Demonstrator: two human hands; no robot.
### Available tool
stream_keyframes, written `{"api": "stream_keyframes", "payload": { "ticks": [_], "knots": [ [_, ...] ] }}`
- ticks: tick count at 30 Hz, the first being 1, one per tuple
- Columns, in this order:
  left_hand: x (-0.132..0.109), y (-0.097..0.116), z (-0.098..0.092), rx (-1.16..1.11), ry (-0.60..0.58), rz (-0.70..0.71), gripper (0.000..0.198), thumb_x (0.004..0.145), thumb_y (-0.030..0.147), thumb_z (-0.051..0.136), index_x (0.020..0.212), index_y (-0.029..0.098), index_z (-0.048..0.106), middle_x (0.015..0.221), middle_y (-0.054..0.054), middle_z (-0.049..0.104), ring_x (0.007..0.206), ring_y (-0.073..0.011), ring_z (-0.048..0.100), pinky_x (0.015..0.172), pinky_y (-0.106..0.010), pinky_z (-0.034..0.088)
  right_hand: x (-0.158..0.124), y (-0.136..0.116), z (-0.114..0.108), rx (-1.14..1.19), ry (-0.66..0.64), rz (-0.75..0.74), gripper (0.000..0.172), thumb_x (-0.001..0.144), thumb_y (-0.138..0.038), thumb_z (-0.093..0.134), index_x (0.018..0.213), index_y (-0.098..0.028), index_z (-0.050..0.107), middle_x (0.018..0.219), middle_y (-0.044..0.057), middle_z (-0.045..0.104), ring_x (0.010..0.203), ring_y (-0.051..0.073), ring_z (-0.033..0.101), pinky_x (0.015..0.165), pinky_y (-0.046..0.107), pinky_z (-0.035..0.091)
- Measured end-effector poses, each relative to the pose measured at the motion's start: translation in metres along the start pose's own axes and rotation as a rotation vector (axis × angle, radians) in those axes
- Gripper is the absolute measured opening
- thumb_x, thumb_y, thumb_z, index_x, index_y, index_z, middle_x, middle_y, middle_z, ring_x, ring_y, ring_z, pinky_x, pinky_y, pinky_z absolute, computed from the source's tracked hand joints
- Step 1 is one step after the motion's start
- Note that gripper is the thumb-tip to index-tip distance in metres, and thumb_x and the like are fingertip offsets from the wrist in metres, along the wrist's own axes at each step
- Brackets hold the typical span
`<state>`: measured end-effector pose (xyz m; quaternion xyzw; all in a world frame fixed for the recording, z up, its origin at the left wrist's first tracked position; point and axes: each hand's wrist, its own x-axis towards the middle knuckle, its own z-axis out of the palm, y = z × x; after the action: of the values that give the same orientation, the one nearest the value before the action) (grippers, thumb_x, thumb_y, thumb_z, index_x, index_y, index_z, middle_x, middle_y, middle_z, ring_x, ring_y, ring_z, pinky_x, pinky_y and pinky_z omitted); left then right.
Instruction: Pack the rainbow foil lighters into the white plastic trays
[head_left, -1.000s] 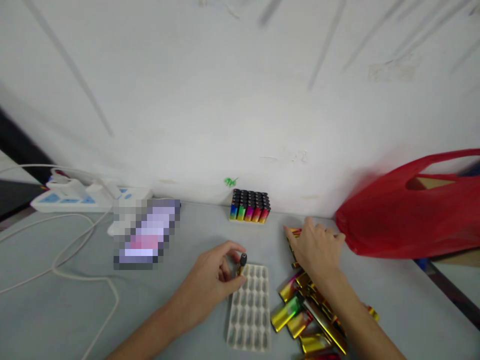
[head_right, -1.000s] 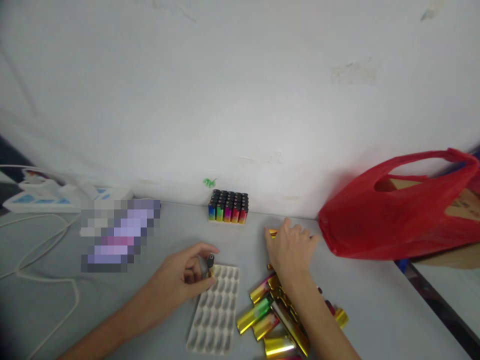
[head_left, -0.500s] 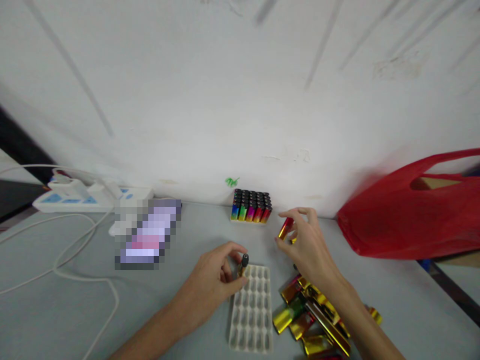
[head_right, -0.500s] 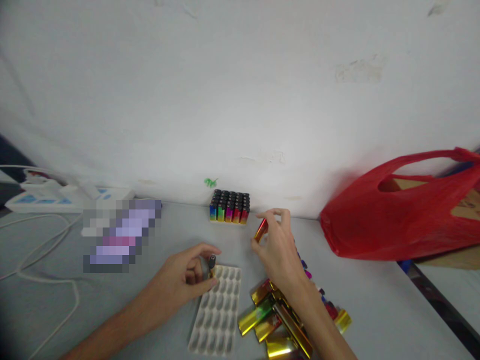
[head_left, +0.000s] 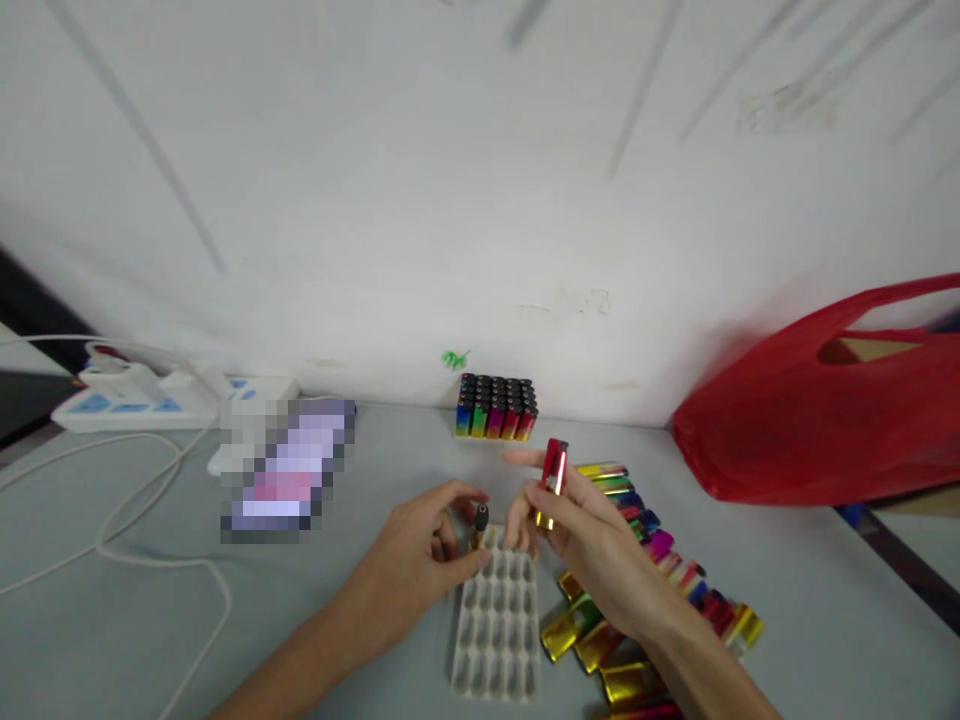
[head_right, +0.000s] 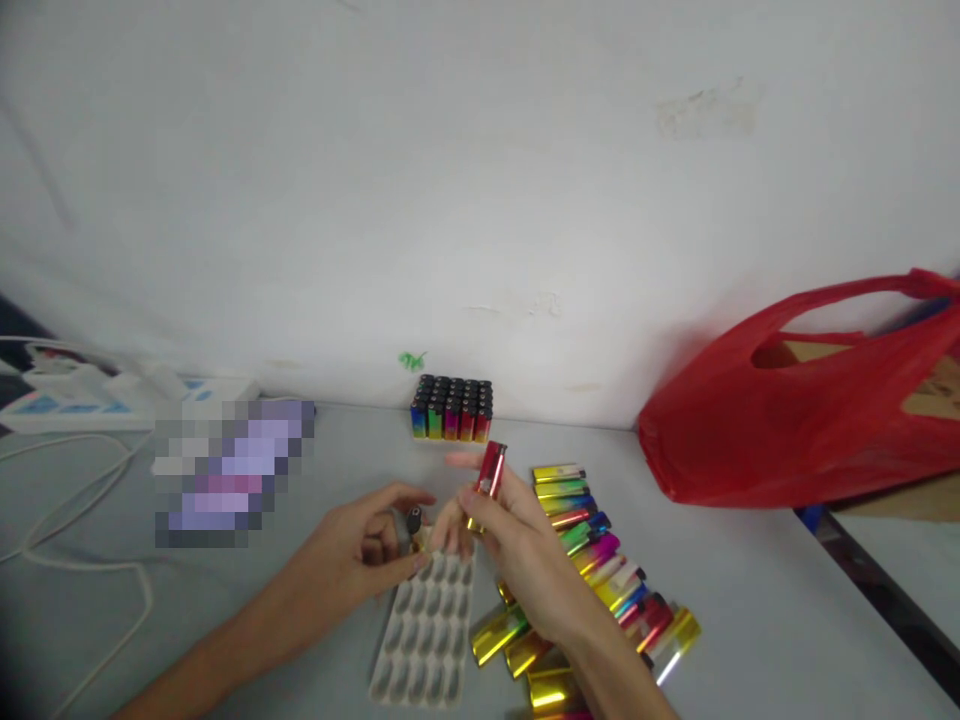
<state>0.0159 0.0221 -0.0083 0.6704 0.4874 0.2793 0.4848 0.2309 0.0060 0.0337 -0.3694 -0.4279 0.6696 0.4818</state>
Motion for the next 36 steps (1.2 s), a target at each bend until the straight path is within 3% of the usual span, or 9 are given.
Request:
{"api": "stream_keyframes", "payload": {
  "ticks": [2, 4, 6, 8, 11, 14, 25, 36],
  "knots": [
    [0.001, -0.002, 0.000, 0.002, -0.003, 0.000, 0.041, 0.087, 0.031, 0.080, 0.125, 0.023, 0.071, 0.064, 0.009, 0.054, 0.060, -0.0157, 0.055, 0.057, -0.024, 0.043, -0.001, 0.002, 0.000, 0.103, 0.019, 0.007, 0.027, 0.100, -0.039, 0.074, 0.116, -0.019, 0.067, 0.073, -0.003, 0.061, 0.064, 0.013, 0.053, 0.065, 0.027, 0.042],
    [0.001, -0.003, 0.000, 0.011, -0.004, 0.002, 0.040, 0.086, 0.032, 0.080, 0.124, 0.023, 0.072, 0.064, 0.009, 0.054, 0.060, -0.0156, 0.055, 0.058, -0.024, 0.043, -0.002, 0.001, 0.001, 0.226, 0.049, 0.032, 0.026, 0.092, -0.038, 0.082, 0.100, -0.019, 0.067, 0.067, -0.008, 0.046, 0.056, 0.009, 0.036, 0.056, 0.024, 0.032],
    [0.001, -0.003, 0.000, 0.020, -0.005, 0.007, 0.038, 0.085, 0.032, 0.080, 0.122, 0.023, 0.073, 0.063, 0.009, 0.053, 0.059, -0.0155, 0.054, 0.058, -0.024, 0.043, -0.003, -0.001, 0.001, 0.345, 0.056, 0.050, 0.034, 0.087, -0.044, 0.086, 0.085, -0.020, 0.061, 0.066, -0.010, 0.032, 0.055, 0.008, 0.019, 0.051, 0.023, 0.021],
    [0.000, -0.003, -0.001, 0.027, -0.006, 0.010, 0.038, 0.085, 0.032, 0.080, 0.122, 0.024, 0.073, 0.062, 0.009, 0.053, 0.059, -0.0155, 0.054, 0.058, -0.024, 0.043, -0.005, -0.004, 0.003, 0.395, 0.037, 0.032, 0.050, 0.089, -0.056, 0.082, 0.072, -0.021, 0.051, 0.064, -0.011, 0.026, 0.055, 0.008, 0.013, 0.049, 0.024, 0.016],
    [0.000, -0.002, -0.001, 0.032, -0.005, 0.004, 0.038, 0.086, 0.033, 0.079, 0.122, 0.023, 0.073, 0.061, 0.010, 0.052, 0.057, -0.0155, 0.053, 0.057, -0.024, 0.043, -0.005, -0.004, 0.006, 0.398, -0.016, 0.013, 0.066, 0.093, -0.070, 0.071, 0.061, -0.025, 0.035, 0.058, -0.011, 0.021, 0.051, 0.008, 0.012, 0.046, 0.025, 0.015],
    [0.000, -0.002, 0.000, 0.038, -0.002, -0.003, 0.038, 0.086, 0.033, 0.078, 0.122, 0.023, 0.073, 0.060, 0.010, 0.053, 0.058, -0.0156, 0.053, 0.059, -0.025, 0.043, -0.004, 0.000, 0.008, 0.407, -0.048, 0.056, 0.071, 0.095, -0.073, 0.066, 0.056, -0.026, 0.029, 0.055, -0.010, 0.022, 0.049, 0.008, 0.013, 0.044, 0.025, 0.014],
    [0.000, 0.003, 0.001, 0.027, -0.003, -0.010, 0.039, 0.085, 0.035, 0.078, 0.121, 0.020, 0.074, 0.062, 0.009, 0.055, 0.061, -0.0167, 0.056, 0.063, -0.027, 0.046, -0.005, 0.005, 0.011, 0.477, -0.061, 0.134, 0.072, 0.091, -0.071, 0.070, 0.052, -0.027, 0.028, 0.048, -0.011, 0.019, 0.045, 0.006, 0.012, 0.043, 0.024, 0.013],
    [0.001, 0.003, 0.000, 0.058, -0.005, -0.009, 0.037, 0.085, 0.035, 0.078, 0.119, 0.021, 0.074, 0.064, 0.007, 0.059, 0.061, -0.0162, 0.057, 0.060, -0.025, 0.044, -0.005, 0.018, 0.011, 0.569, -0.041, 0.331, 0.067, 0.085, -0.064, 0.075, 0.054, -0.027, 0.029, 0.046, -0.013, 0.021, 0.040, 0.004, 0.013, 0.036, 0.019, 0.012]
  ]
}}
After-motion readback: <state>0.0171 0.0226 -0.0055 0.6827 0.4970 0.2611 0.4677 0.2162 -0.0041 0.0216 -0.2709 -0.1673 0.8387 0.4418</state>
